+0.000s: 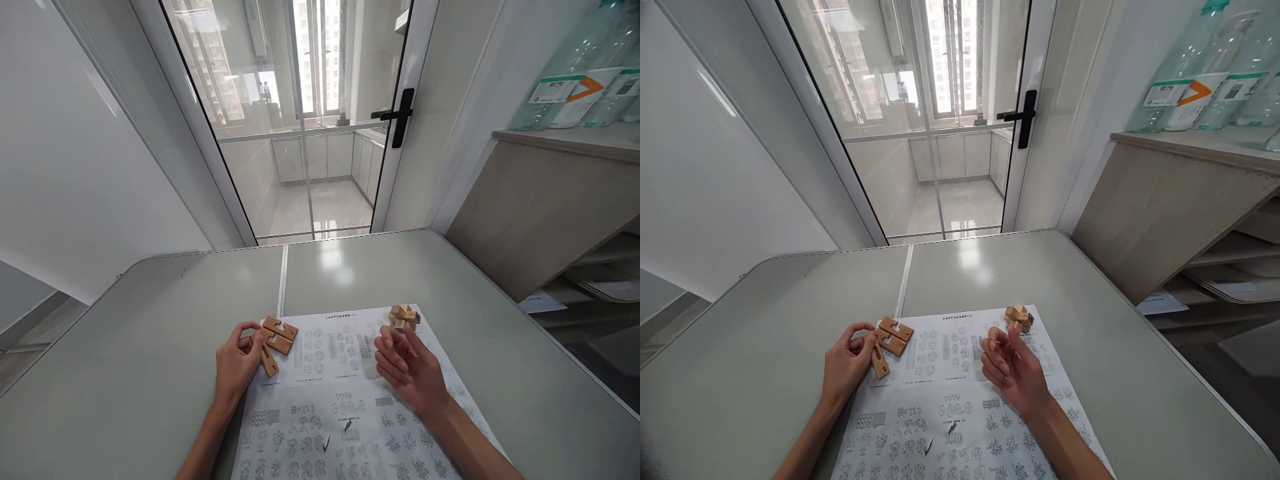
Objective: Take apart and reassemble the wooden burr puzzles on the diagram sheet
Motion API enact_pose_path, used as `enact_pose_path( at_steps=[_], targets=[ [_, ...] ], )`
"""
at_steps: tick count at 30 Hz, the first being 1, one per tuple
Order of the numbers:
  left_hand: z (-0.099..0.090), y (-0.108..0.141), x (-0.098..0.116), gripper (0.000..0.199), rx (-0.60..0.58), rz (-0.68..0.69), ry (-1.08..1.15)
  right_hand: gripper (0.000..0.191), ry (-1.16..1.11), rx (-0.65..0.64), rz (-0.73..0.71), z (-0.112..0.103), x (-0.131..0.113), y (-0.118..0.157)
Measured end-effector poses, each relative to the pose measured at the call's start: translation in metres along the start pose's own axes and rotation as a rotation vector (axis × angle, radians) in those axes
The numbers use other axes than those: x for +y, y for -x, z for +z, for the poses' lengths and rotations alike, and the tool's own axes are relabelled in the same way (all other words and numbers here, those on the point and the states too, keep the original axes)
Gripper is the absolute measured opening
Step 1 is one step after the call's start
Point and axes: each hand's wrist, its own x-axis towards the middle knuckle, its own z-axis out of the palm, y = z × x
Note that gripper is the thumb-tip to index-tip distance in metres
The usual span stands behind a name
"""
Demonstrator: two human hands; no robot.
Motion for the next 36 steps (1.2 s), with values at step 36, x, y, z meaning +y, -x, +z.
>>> enact_pose_path(
  at_steps=[36],
  targets=[
    [0.001, -0.0003, -0.0064, 0.028, -0.037, -0.009, -0.542, 0.039, 0.636, 0.256, -0.083, -0.0013, 0.0085, -0.0011]
  ],
)
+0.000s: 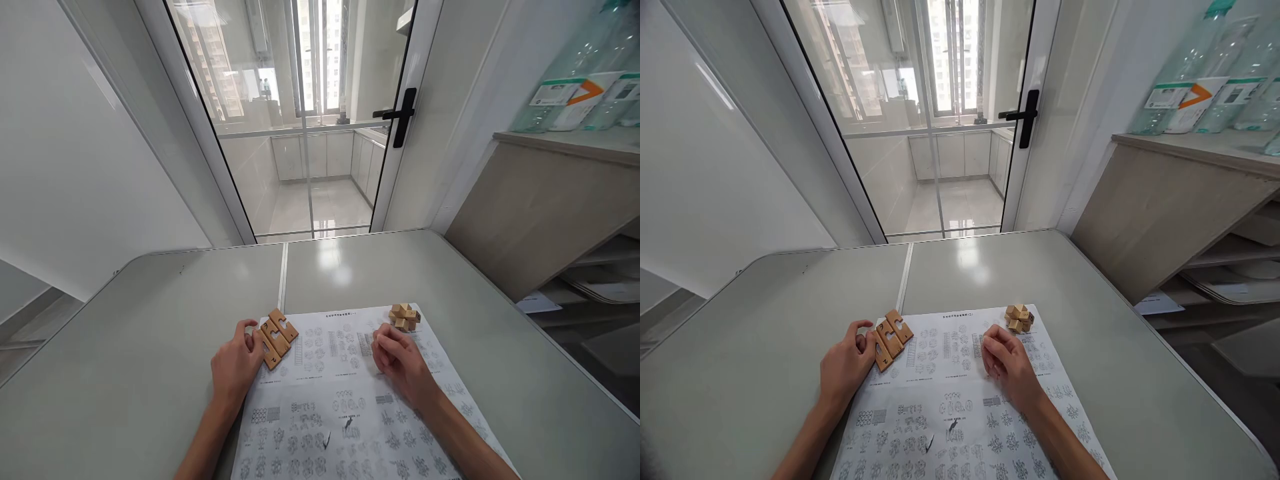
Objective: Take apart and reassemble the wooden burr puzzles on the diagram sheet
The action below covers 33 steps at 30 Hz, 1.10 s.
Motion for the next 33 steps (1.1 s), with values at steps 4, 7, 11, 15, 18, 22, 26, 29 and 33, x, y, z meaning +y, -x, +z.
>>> enact_pose_path(
  at_steps=[4, 7, 11, 15, 18, 22, 26, 29, 33],
  targets=[
    [0.001, 0.003, 0.001, 0.027, 0.047, 0.06, 0.072, 0.039, 0.367, 0.251, -0.158, 0.003, 0.003, 0.003],
    [0.004, 0.006, 0.004, 0.028, 0.098, 0.137, 0.13, 0.031, 0.464, 0.374, -0.223, 0.005, 0.003, 0.004],
    [0.006, 0.011, 0.008, 0.028, 0.124, 0.212, 0.203, 0.035, 0.383, 0.432, -0.185, 0.006, -0.001, 0.004],
    [0.007, 0.014, 0.008, 0.025, 0.126, 0.316, 0.279, 0.056, 0.289, 0.422, -0.103, 0.007, -0.006, 0.002],
    [0.009, 0.014, 0.009, 0.023, 0.113, 0.438, 0.293, 0.072, 0.25, 0.381, -0.072, 0.006, -0.006, 0.0],
    [0.007, 0.015, 0.021, 0.02, 0.093, 0.632, 0.3, 0.085, 0.223, 0.366, -0.089, 0.003, -0.002, -0.002],
    [0.0, 0.021, 0.044, 0.022, 0.036, 0.783, 0.349, 0.093, 0.177, 0.364, -0.078, 0.0, 0.003, -0.004],
    [-0.002, 0.029, 0.065, 0.023, -0.013, 0.843, 0.406, 0.093, 0.169, 0.364, -0.077, -0.001, 0.004, -0.005],
    [0.005, 0.039, 0.087, 0.024, -0.13, 0.882, 0.506, 0.083, 0.173, 0.382, -0.099, 0.0, 0.004, -0.005]
  ],
)
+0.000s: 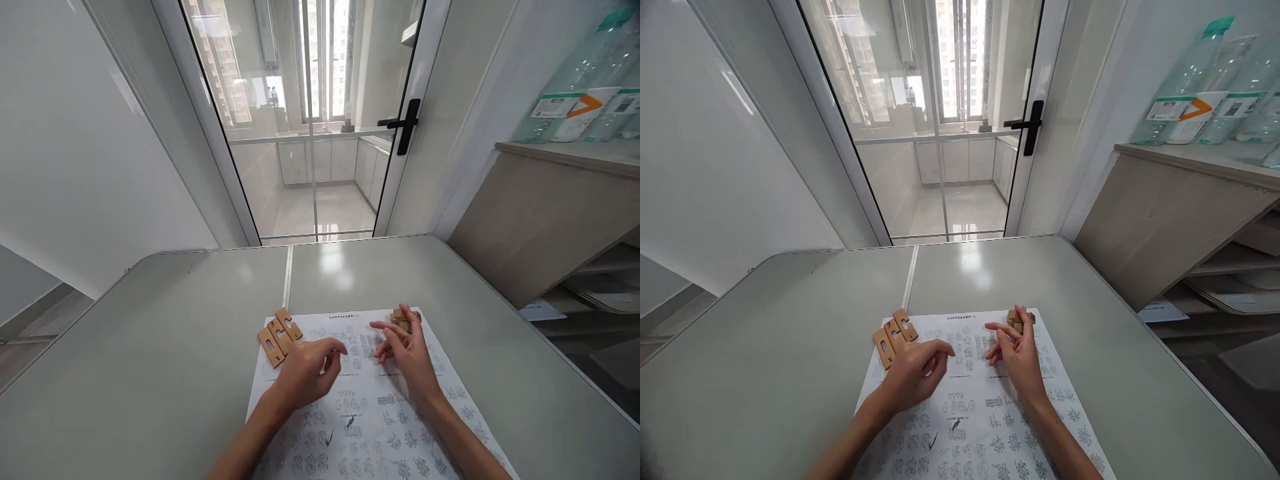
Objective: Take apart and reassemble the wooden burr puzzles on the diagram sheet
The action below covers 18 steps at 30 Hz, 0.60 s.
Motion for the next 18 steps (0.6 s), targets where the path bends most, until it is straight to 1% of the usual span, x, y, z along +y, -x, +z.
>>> enact_pose_path(
  at_steps=[4, 7, 9, 13, 15, 18],
  targets=[
    [0.019, -0.003, 0.003, 0.024, -0.065, 0.004, 0.07, 0.066, 0.02, 0.007, -0.02, 0.002, -0.001, 0.001],
    [0.028, -0.002, 0.0, 0.023, -0.085, -0.055, 0.129, 0.053, 0.017, 0.007, -0.006, 0.002, -0.004, 0.002],
    [0.031, -0.001, -0.002, 0.021, -0.092, -0.112, 0.183, 0.045, -0.007, -0.007, 0.018, 0.002, -0.007, 0.003],
    [0.029, -0.002, -0.004, 0.017, -0.088, -0.216, 0.303, 0.028, -0.138, -0.098, 0.097, 0.0, -0.014, 0.003],
    [0.027, -0.003, -0.003, 0.016, -0.054, -0.268, 0.346, 0.027, -0.216, -0.164, 0.138, -0.001, -0.015, 0.002],
    [0.025, -0.004, -0.001, 0.026, -0.03, -0.342, 0.392, 0.025, -0.324, -0.285, 0.186, -0.002, -0.014, 0.001]
  ],
)
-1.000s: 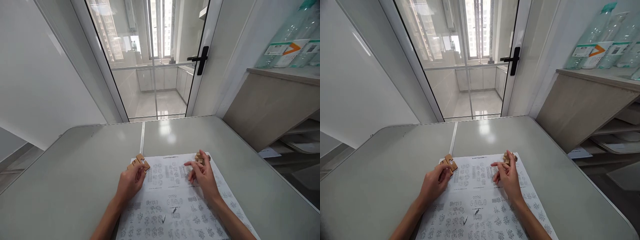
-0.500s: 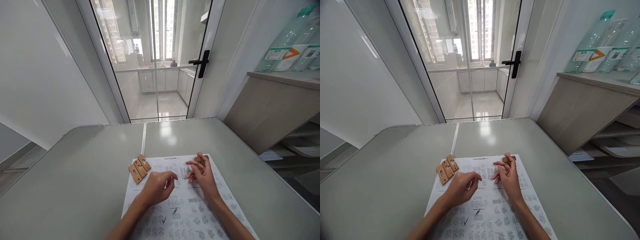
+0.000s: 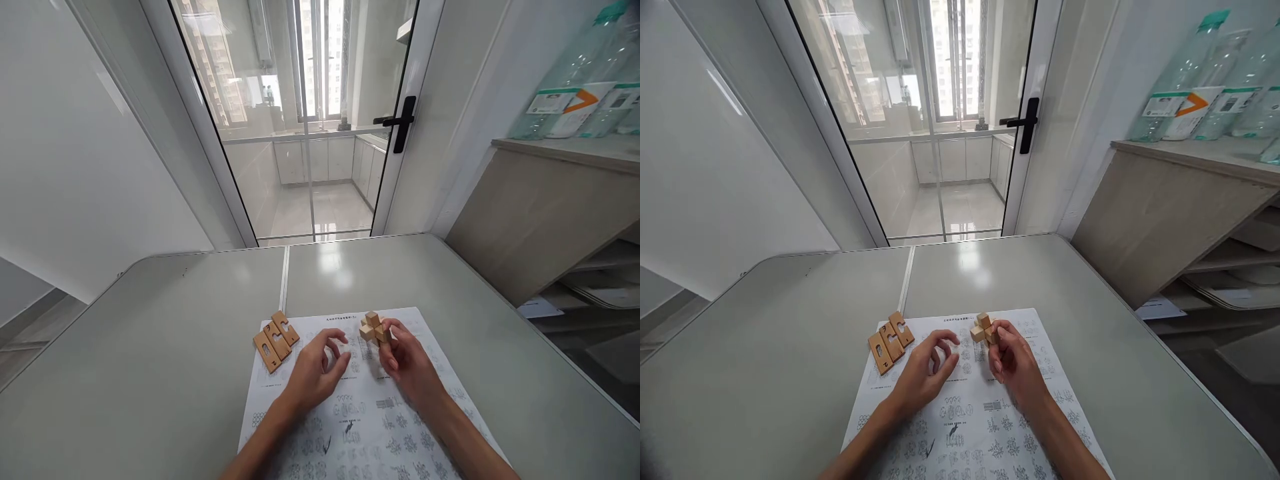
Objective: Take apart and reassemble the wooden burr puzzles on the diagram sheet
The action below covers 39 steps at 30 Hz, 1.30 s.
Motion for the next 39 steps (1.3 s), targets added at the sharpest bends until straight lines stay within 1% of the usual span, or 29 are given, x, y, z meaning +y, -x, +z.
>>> enact_pose_path(
  at_steps=[2, 5, 8, 10, 12, 15, 18, 20, 24, 27, 31, 37, 39],
  targets=[
    [0.0, 0.0, 0.001, 0.037, -0.013, -0.021, 0.059, 0.024, -0.059, -0.091, 0.036, -0.001, 0.002, 0.001],
    [0.0, 0.001, 0.0, 0.054, -0.06, 0.018, 0.206, 0.024, -0.099, -0.231, 0.097, -0.003, 0.005, 0.004],
    [0.0, 0.001, -0.001, 0.072, -0.147, 0.057, 0.343, 0.027, -0.115, -0.338, 0.149, -0.004, 0.01, 0.006],
    [-0.002, 0.001, -0.001, 0.081, -0.201, 0.06, 0.417, 0.027, -0.136, -0.397, 0.178, -0.005, 0.012, 0.006],
    [-0.003, 0.001, 0.001, 0.085, -0.241, 0.061, 0.465, 0.026, -0.16, -0.452, 0.205, -0.006, 0.014, 0.006],
    [-0.003, 0.002, 0.001, 0.083, -0.27, 0.048, 0.483, 0.024, -0.173, -0.507, 0.236, -0.006, 0.016, 0.007],
    [-0.001, 0.002, -0.003, 0.077, -0.253, -0.003, 0.517, 0.021, -0.146, -0.502, 0.222, -0.006, 0.016, 0.008],
    [0.0, 0.001, -0.008, 0.075, -0.223, -0.031, 0.576, 0.023, -0.107, -0.462, 0.183, -0.005, 0.015, 0.008],
    [0.001, -0.002, -0.017, 0.077, -0.14, -0.063, 0.768, 0.036, -0.033, -0.353, 0.101, -0.002, 0.01, 0.006],
    [0.001, -0.005, -0.019, 0.079, -0.113, -0.074, 0.886, 0.033, 0.037, -0.307, 0.095, 0.001, 0.009, 0.004],
    [0.001, -0.005, -0.019, 0.081, -0.115, -0.073, 0.913, 0.034, 0.15, -0.332, 0.094, 0.004, 0.012, 0.003],
    [-0.001, -0.004, -0.014, 0.087, -0.183, -0.084, 0.877, 0.036, 0.26, -0.469, 0.1, 0.008, 0.014, 0.003],
    [-0.002, -0.003, -0.01, 0.087, -0.218, -0.089, 0.865, 0.038, 0.278, -0.453, 0.089, 0.009, 0.013, 0.003]
  ],
)
